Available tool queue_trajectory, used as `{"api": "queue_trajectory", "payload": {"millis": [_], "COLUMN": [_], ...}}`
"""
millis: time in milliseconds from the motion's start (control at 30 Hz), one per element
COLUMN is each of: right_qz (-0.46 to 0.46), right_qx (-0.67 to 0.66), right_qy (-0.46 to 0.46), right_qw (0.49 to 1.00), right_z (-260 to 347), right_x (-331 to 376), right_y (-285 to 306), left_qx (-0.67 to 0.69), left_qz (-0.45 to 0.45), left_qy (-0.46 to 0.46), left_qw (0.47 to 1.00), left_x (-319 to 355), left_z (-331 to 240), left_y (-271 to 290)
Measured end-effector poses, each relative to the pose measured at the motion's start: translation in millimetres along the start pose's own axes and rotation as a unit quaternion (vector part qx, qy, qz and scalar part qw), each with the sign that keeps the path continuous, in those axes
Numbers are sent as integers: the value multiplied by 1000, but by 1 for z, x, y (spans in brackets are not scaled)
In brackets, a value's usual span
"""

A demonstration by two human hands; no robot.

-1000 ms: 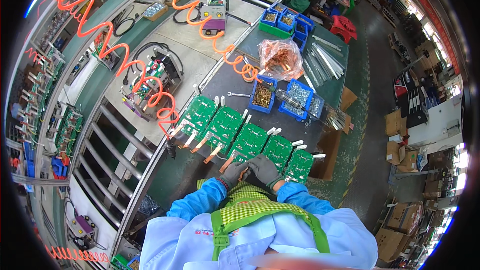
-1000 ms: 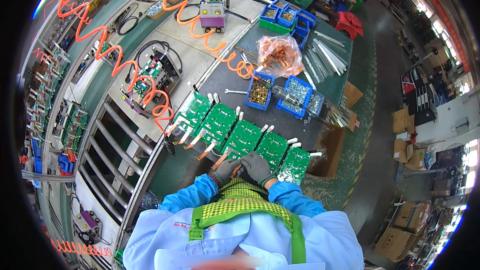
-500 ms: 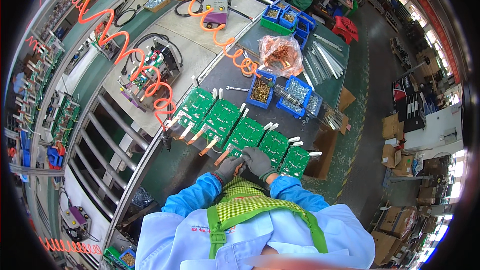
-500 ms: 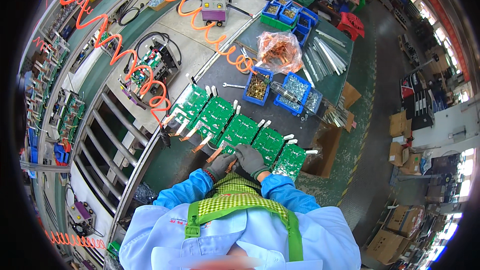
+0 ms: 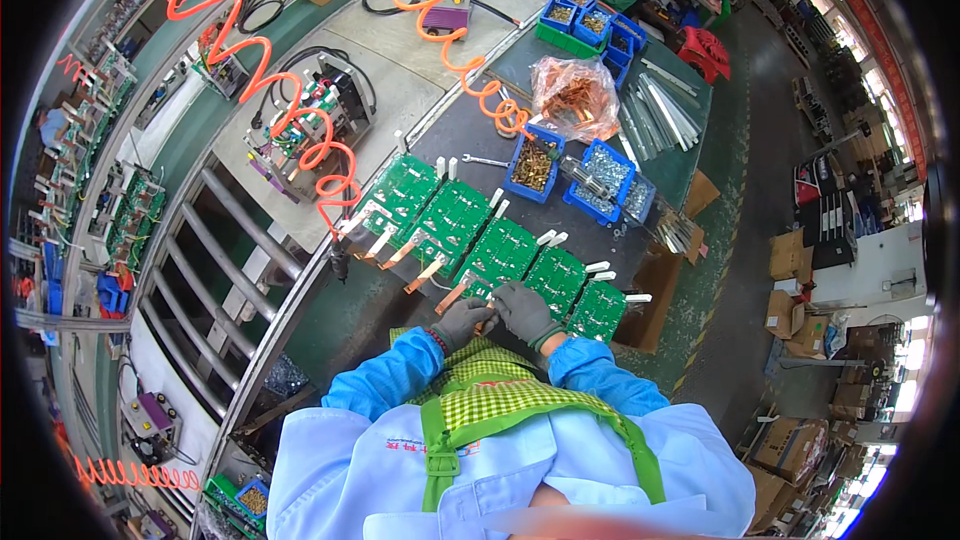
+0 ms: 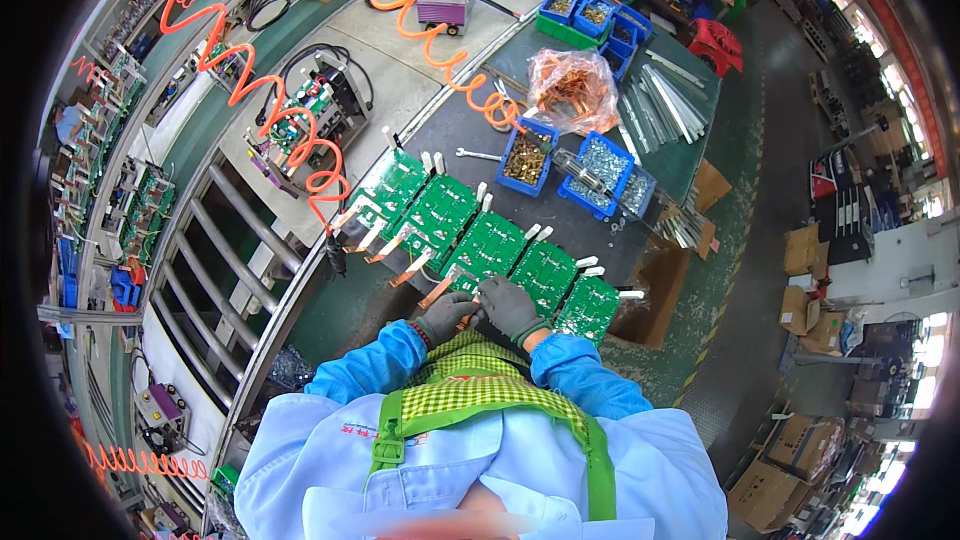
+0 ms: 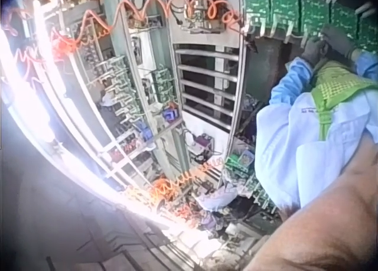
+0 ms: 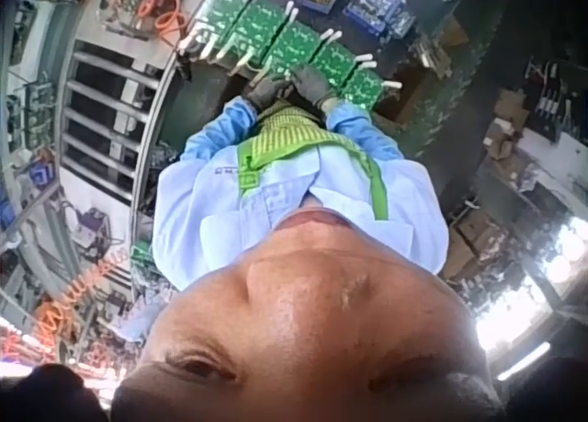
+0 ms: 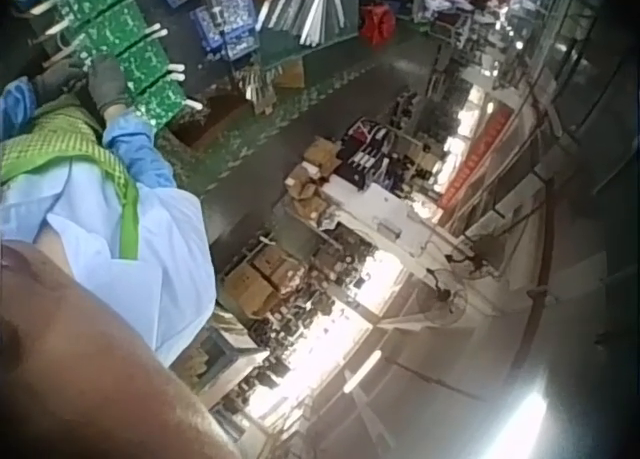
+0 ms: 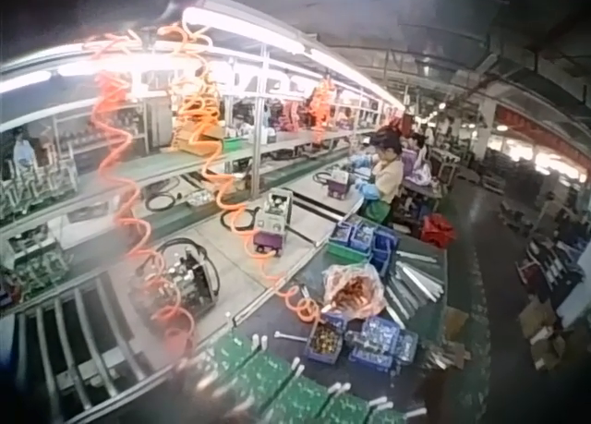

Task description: The recorder is assembling components onto a series of green circuit boards on an industrial workbench.

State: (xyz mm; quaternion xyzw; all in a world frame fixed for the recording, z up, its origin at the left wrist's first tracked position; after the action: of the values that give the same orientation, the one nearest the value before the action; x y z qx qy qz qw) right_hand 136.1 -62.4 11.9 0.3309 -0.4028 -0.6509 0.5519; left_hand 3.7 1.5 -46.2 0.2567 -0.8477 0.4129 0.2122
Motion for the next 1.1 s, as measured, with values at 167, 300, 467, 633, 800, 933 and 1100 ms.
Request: {"api": "queue_trajectory", "payload": {"millis": [167, 300, 467, 633, 800, 933, 1100], "right_qz": [2, -5, -25, -31, -27, -15, -3], "right_qx": [18, -3, -10, 1, -2, -16, -47], "right_qy": [-5, 9, -43, -17, -33, -30, 16], "right_qw": [1000, 1000, 999, 999, 999, 999, 999], "right_z": [3, 4, 15, 8, 7, 4, 5], "right_x": [-1, -1, 1, 2, 0, -3, -6], "right_y": [-2, 5, 11, 4, 1, -2, 3], "left_qx": [-34, 47, -20, -61, -108, 92, 97], "left_qz": [-2, -27, -13, -9, 4, -19, -23], "left_qy": [-32, -10, -36, -67, -111, -10, -17], "left_qw": [999, 998, 999, 996, 988, 995, 995], "left_x": [-1, 0, 2, 3, -3, -4, 0], "left_z": [7, 4, 3, 2, 8, 12, 7], "left_y": [1, -6, -3, -3, 1, 1, -3]}}
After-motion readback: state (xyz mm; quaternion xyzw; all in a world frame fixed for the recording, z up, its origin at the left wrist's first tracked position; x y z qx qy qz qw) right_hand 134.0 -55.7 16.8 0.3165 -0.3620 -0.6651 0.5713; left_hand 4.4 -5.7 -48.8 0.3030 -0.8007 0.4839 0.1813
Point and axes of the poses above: each hand's wrist, its own x-axis away from the middle knuckle, its own y-axis out of the back of the hand, z = x × y, the point moved 3 cm from there along -x, towards the middle knuckle, and after that the axes turned 8 degrees about x, right-handed, at the moved point
